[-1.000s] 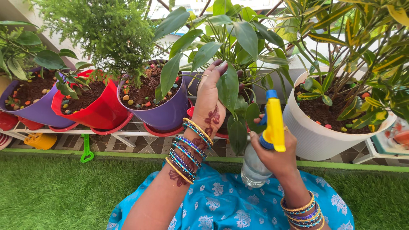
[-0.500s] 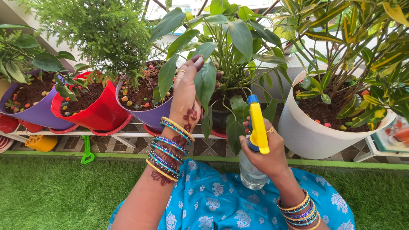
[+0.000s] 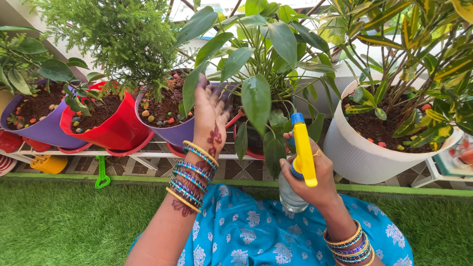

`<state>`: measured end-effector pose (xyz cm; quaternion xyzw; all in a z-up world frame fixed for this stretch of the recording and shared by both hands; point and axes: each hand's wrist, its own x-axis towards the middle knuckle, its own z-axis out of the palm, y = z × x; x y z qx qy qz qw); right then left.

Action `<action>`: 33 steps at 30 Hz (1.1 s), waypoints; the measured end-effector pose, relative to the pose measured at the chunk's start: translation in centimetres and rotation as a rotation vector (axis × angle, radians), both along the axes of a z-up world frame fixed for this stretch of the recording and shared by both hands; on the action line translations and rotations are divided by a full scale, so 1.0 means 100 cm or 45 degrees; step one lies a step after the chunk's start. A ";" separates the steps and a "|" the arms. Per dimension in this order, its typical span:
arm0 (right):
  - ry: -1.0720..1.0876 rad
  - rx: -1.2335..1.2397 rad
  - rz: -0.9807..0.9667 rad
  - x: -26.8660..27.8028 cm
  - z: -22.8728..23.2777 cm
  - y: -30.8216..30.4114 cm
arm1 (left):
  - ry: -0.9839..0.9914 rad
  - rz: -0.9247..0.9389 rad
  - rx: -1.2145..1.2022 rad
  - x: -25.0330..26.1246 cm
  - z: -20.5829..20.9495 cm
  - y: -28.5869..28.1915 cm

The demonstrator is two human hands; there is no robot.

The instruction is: The person cleans the leaves of a potted plant using a small red brush, wiping each leaf individually. After brushing, the person sprays the leaves with water from a spray bottle.

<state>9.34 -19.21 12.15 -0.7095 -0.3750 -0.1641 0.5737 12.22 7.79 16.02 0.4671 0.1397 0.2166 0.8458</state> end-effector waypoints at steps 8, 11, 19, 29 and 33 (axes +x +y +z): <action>0.085 0.015 0.053 -0.003 0.002 0.000 | -0.068 0.163 0.327 0.063 0.028 0.032; 0.113 0.038 0.088 -0.005 0.002 0.001 | -0.307 0.267 0.749 0.103 0.033 0.057; 0.040 0.069 0.096 -0.005 0.005 -0.002 | -0.429 -0.079 0.557 0.149 0.062 0.050; 0.077 0.049 -0.035 -0.003 0.005 -0.009 | -0.284 -0.542 0.544 0.109 0.110 -0.024; -0.049 0.094 -0.060 -0.004 0.006 -0.008 | -0.238 -0.557 0.583 0.104 0.110 -0.034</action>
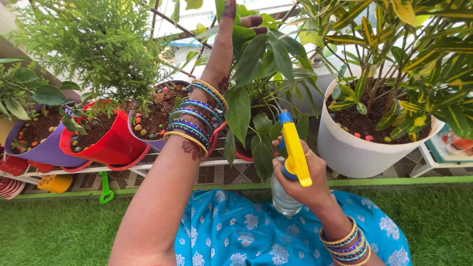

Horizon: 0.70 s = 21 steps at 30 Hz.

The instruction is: The person cleans the leaves of a potted plant using a small red brush, wiping each leaf individually. After brushing, the person sprays the leaves with water from a spray bottle.

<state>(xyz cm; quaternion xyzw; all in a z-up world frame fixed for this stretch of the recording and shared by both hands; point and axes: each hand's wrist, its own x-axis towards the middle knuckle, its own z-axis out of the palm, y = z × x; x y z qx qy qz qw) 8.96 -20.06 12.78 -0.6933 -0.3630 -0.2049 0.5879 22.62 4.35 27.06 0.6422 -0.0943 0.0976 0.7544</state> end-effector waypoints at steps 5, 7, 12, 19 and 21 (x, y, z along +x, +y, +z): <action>0.117 -0.005 0.014 -0.002 0.002 0.002 | 0.017 0.066 0.044 -0.007 0.000 -0.007; 0.153 -0.025 0.030 -0.003 0.003 0.003 | 0.009 0.070 0.032 -0.010 0.001 -0.010; 0.089 0.024 -0.019 0.000 0.001 0.005 | -0.019 0.110 0.115 -0.017 0.000 -0.015; 0.063 0.031 0.012 -0.001 -0.001 -0.002 | -0.202 0.367 0.663 -0.005 -0.015 -0.017; -0.008 0.004 0.012 -0.004 0.001 0.000 | -0.141 0.397 0.807 -0.003 -0.023 -0.020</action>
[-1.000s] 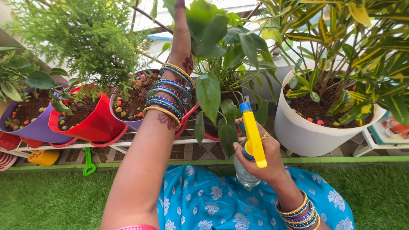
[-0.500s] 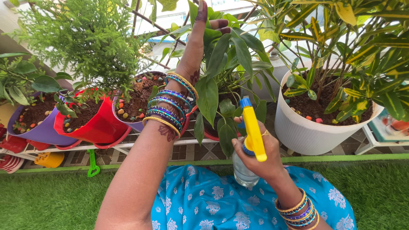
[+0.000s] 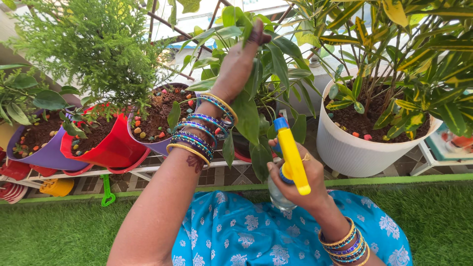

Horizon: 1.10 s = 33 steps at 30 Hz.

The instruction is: The person cleans the leaves of a potted plant using a small red brush, wiping each leaf individually. After brushing, the person sprays the leaves with water from a spray bottle.

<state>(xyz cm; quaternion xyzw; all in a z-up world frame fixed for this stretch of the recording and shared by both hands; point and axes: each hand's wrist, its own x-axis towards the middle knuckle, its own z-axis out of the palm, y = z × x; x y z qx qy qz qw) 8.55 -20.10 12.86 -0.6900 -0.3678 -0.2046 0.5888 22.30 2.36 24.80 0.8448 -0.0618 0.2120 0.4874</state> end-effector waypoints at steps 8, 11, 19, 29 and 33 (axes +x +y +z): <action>-0.003 0.002 0.036 -0.004 0.008 0.002 | -0.079 0.175 0.449 0.005 -0.027 -0.012; -0.042 -0.010 -0.035 -0.004 0.008 0.001 | -0.145 0.161 0.477 0.001 -0.031 -0.013; 0.043 0.077 0.009 -0.003 0.006 0.007 | -0.169 0.130 0.374 -0.012 -0.016 -0.017; -0.100 0.022 -0.106 -0.001 0.009 0.002 | -0.219 0.192 0.444 -0.015 -0.021 -0.027; 0.055 0.021 -0.042 -0.001 0.007 0.004 | -0.272 0.323 0.209 -0.011 -0.008 -0.003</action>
